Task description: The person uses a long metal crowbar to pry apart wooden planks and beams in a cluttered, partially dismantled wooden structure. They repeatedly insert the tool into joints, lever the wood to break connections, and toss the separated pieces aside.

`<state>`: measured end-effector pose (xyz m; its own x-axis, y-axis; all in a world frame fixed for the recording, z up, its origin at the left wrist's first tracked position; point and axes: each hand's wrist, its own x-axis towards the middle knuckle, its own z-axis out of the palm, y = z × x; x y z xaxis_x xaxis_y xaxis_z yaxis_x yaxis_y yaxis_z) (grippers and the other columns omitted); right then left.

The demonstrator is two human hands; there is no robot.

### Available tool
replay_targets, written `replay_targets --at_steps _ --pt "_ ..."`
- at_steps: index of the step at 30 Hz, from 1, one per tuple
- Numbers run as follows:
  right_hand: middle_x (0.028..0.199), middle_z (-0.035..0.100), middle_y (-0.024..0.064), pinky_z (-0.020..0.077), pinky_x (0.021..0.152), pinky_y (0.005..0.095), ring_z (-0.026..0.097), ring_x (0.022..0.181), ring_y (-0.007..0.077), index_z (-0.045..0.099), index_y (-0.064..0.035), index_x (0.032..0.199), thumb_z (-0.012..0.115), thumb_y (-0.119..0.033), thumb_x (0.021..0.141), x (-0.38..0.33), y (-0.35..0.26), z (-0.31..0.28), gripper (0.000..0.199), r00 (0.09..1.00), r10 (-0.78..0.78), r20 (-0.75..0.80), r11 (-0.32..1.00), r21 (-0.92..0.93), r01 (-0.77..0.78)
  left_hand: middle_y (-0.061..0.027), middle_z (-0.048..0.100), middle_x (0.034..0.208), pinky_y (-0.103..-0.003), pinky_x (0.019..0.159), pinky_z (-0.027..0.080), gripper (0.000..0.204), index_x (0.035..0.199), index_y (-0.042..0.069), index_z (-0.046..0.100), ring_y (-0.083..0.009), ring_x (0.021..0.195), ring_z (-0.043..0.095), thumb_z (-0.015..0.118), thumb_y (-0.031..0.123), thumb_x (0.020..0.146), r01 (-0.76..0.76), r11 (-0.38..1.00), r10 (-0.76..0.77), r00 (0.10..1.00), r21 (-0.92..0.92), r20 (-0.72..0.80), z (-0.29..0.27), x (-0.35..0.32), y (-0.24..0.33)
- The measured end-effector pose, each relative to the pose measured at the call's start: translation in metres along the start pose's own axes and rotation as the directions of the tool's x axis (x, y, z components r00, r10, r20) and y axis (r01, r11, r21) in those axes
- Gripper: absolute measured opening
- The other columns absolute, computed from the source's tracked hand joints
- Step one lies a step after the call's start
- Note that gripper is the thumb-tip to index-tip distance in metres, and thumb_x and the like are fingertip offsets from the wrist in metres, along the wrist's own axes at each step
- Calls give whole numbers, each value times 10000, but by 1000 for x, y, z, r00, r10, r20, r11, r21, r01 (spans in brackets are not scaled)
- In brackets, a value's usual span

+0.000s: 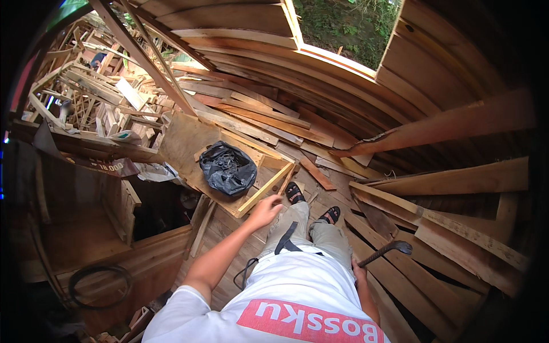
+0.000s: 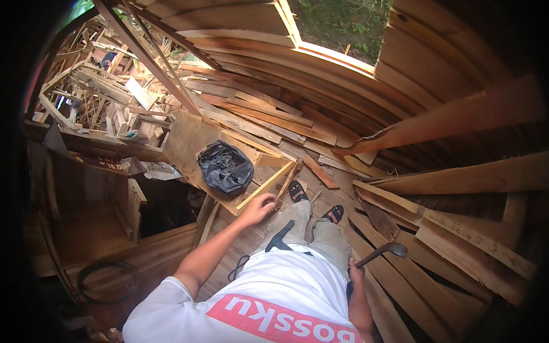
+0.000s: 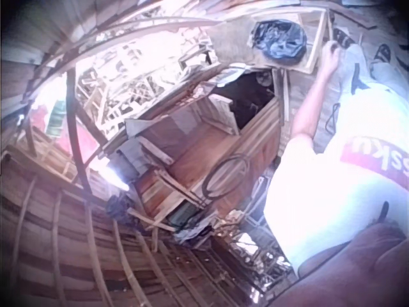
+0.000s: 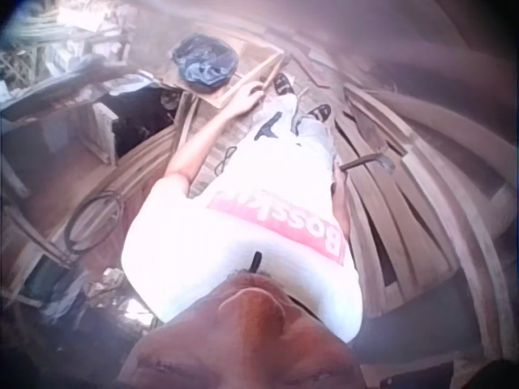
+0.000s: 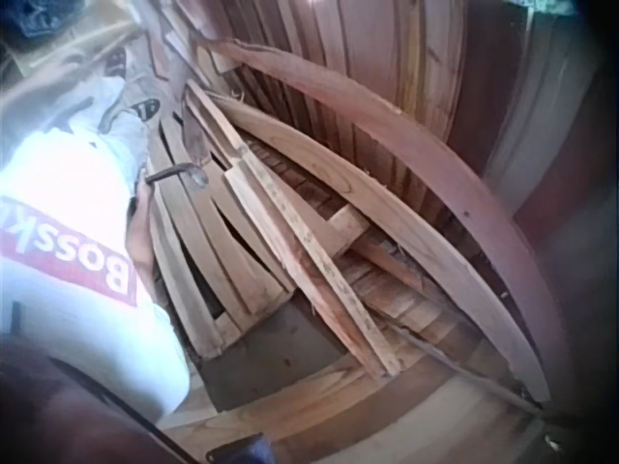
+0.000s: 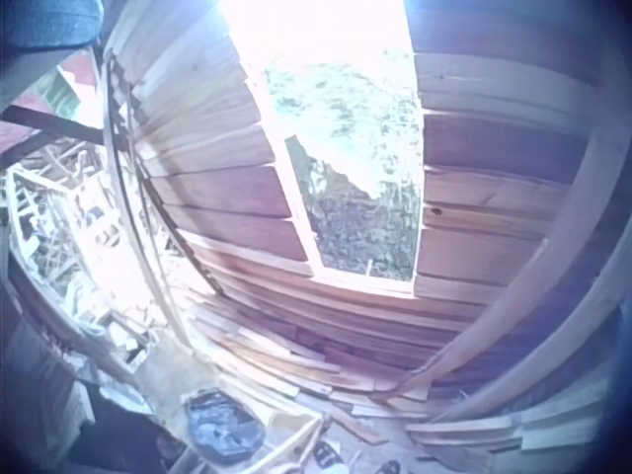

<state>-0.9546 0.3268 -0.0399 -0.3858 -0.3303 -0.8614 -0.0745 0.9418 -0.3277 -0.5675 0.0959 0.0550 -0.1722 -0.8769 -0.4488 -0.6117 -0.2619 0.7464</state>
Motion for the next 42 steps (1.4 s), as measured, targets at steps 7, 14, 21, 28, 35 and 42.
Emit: replay_targets --at_steps 7,14,21,28,35,42 --pt "746 628 55 447 652 332 552 697 163 660 -34 791 638 -464 861 22 -50 29 437 999 -25 42 998 -61 28 -145 650 1042 -326 830 501 320 1156 -31 561 -220 939 639 607 146 893 169 960 -193 977 -225 -90 -26 -29 -52" --pt "765 606 69 447 698 348 546 733 178 637 -30 782 629 -497 858 15 -125 63 474 978 -193 82 969 -141 203 -128 659 1039 -302 816 498 308 1146 -4 588 -179 914 636 627 141 877 166 959 -174 985 -228 -14 -55 -9 -77" --pt "734 626 147 468 707 371 587 702 234 608 -7 773 634 -409 869 14 -178 92 414 905 -426 11 842 -361 400 -155 677 946 -342 755 518 269 1081 -5 604 -235 843 665 635 145 860 192 958 -220 969 -212 -116 -84 -3 -114" --pt "765 629 122 474 705 328 574 716 196 622 -19 837 614 -317 907 54 -207 110 307 783 -611 114 742 -262 617 -167 657 1041 -336 793 515 315 1142 -16 575 -230 903 652 624 144 876 303 906 -311 950 -296 18 -75 -1 -117" --pt "832 660 132 493 750 355 638 787 278 622 -39 853 604 -290 901 87 -279 141 256 774 -611 166 716 -303 629 -157 641 1098 -320 838 503 329 1182 -22 550 -213 957 638 612 121 891 422 847 -409 906 -324 111 -77 9 -89" --pt "850 655 165 489 754 379 635 805 332 632 -21 855 618 -304 885 142 -344 169 285 775 -609 169 720 -293 630 -169 625 1132 -357 876 491 391 1217 30 554 -249 1014 625 656 138 856 262 932 -228 961 -252 156 -74 106 -23"
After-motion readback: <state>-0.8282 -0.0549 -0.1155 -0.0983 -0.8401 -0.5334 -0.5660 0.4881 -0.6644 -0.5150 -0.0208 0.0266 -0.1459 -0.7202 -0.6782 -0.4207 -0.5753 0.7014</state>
